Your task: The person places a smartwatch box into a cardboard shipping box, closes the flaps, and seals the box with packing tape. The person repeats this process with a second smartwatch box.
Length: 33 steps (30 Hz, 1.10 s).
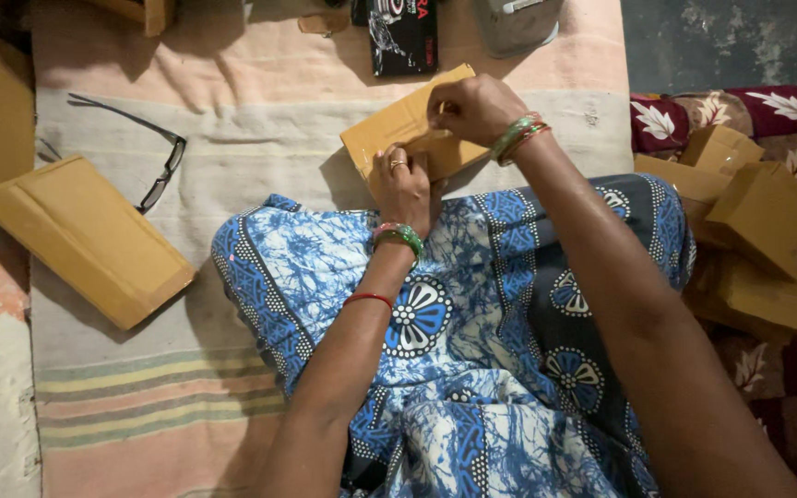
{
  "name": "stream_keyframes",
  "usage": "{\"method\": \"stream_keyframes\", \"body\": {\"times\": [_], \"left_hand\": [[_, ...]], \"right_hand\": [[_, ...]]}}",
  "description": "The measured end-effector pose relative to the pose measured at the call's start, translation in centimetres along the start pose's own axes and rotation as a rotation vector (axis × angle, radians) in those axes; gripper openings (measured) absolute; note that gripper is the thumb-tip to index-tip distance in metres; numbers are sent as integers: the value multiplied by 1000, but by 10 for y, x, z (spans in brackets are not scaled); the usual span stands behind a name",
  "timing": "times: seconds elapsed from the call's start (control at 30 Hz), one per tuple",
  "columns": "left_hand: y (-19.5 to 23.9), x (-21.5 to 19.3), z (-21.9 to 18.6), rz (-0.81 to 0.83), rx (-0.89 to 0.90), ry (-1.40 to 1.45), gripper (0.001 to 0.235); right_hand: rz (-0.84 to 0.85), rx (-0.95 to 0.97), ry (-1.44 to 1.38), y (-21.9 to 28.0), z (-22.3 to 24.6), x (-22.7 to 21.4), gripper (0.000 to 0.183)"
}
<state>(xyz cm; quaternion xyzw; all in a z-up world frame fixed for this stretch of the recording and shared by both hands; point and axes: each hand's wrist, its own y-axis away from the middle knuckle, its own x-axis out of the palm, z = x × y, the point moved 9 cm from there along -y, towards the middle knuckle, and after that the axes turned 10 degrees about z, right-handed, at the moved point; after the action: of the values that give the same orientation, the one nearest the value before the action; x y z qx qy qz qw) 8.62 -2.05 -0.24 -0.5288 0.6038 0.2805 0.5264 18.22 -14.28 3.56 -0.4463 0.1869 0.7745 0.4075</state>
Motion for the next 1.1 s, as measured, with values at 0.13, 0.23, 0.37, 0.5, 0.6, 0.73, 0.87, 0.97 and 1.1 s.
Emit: {"method": "stream_keyframes", "body": {"times": [0.13,0.23,0.37,0.5,0.6,0.73,0.87,0.97,1.1], "left_hand": [[-1,10,5,24,7,-20,56],[0,14,4,26,-4,21,65],[1,14,6,35,-32,139,73],[2,4,4,10,-18,54,70],[3,-6,1,6,4,92,55],[2,-31,-2,-99,-32,216,52],[7,-48,24,-287,-169,586,52],[12,-42,46,-454,-262,844,37],[15,-45,54,-553,-238,655,31]], "right_hand": [[105,69,178,-15,16,18,12],[204,148,384,-22,11,36,16],[199,326,555,-30,-5,42,97],[85,469,572,-36,-15,25,127],[23,588,475,-25,-27,5,132],[121,807,134,14,-51,10,147],[-134,722,239,28,-34,11,124],[-287,404,366,25,18,36,88],[14,244,312,12,71,98,71]]}}
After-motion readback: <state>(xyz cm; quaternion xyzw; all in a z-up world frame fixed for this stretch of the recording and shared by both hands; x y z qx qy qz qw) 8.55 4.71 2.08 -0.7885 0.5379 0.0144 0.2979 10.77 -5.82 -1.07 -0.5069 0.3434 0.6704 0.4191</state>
